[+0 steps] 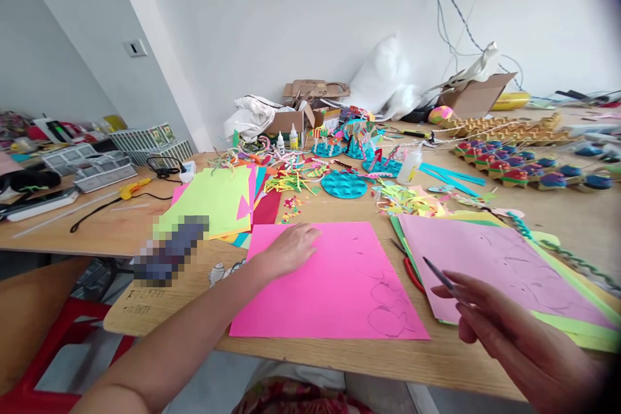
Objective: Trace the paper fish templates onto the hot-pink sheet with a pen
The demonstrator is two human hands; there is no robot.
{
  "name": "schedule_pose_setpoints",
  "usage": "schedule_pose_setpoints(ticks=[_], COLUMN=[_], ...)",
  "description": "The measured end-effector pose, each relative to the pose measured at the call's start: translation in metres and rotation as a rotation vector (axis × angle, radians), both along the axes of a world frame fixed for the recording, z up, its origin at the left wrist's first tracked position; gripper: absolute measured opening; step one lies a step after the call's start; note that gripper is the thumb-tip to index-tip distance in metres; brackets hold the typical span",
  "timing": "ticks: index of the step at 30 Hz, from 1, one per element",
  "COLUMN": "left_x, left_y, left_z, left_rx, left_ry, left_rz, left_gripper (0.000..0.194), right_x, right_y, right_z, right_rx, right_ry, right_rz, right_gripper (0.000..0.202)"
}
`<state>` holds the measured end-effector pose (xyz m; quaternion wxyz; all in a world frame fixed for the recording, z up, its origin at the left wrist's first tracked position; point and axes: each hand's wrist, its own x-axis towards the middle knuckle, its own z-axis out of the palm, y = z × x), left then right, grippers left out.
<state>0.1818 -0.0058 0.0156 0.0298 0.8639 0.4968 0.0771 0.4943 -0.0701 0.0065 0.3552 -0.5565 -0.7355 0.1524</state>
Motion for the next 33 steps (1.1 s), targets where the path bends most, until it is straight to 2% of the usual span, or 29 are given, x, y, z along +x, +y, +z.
schedule_pose_setpoints(ticks=[1,2,4,9,12,17,20,23,28,30,33], left_x=[0.002,0.004,0.006,0.0,-0.007,-0.01,-0.007,-0.001,0.012,0.015,0.018], left_y=[-0.003,-0.006,-0.015,-0.028,-0.026,-0.015,-0.007,0.002,0.016,0.021,0.024], left_z=[0.002,0.004,0.01,0.014,0.011,0.014,0.019,0.018,0.008,0.003,-0.002], left_rx=[0.003,0.008,0.013,0.022,0.014,-0.031,-0.054,-0.063,-0.071,-0.071,-0.088], left_ry=[-0.003,-0.006,-0.01,-0.039,-0.027,-0.029,-0.053,-0.049,-0.047,-0.04,-0.028], left_rz=[-0.011,-0.024,-0.055,-0.091,-0.081,-0.073,-0.055,-0.087,-0.189,-0.233,-0.268], left_gripper=[0.026,0.025,0.024,0.023,0.023,0.023,0.023,0.021,0.024,0.027,0.028], right_x=[0.001,0.001,-0.002,-0.012,-0.019,-0.027,-0.031,-0.039,-0.05,-0.052,-0.054], right_y=[0.005,0.01,0.022,0.058,0.073,0.083,0.083,0.08,0.087,0.093,0.099], right_z=[0.002,0.006,0.012,0.02,0.018,0.018,0.02,0.027,0.044,0.045,0.035], right_rx=[-0.056,-0.091,-0.113,-0.013,-0.052,-0.137,-0.256,-0.411,-0.473,-0.477,-0.466], right_ry=[-0.018,-0.036,-0.09,-0.277,-0.337,-0.262,-0.074,0.305,0.815,0.945,0.996], right_rz=[0.065,0.066,0.004,-0.062,-0.028,0.01,0.042,0.149,0.192,0.213,0.215], right_gripper=[0.029,0.03,0.032,0.029,0.028,0.027,0.026,0.033,0.027,0.027,0.032])
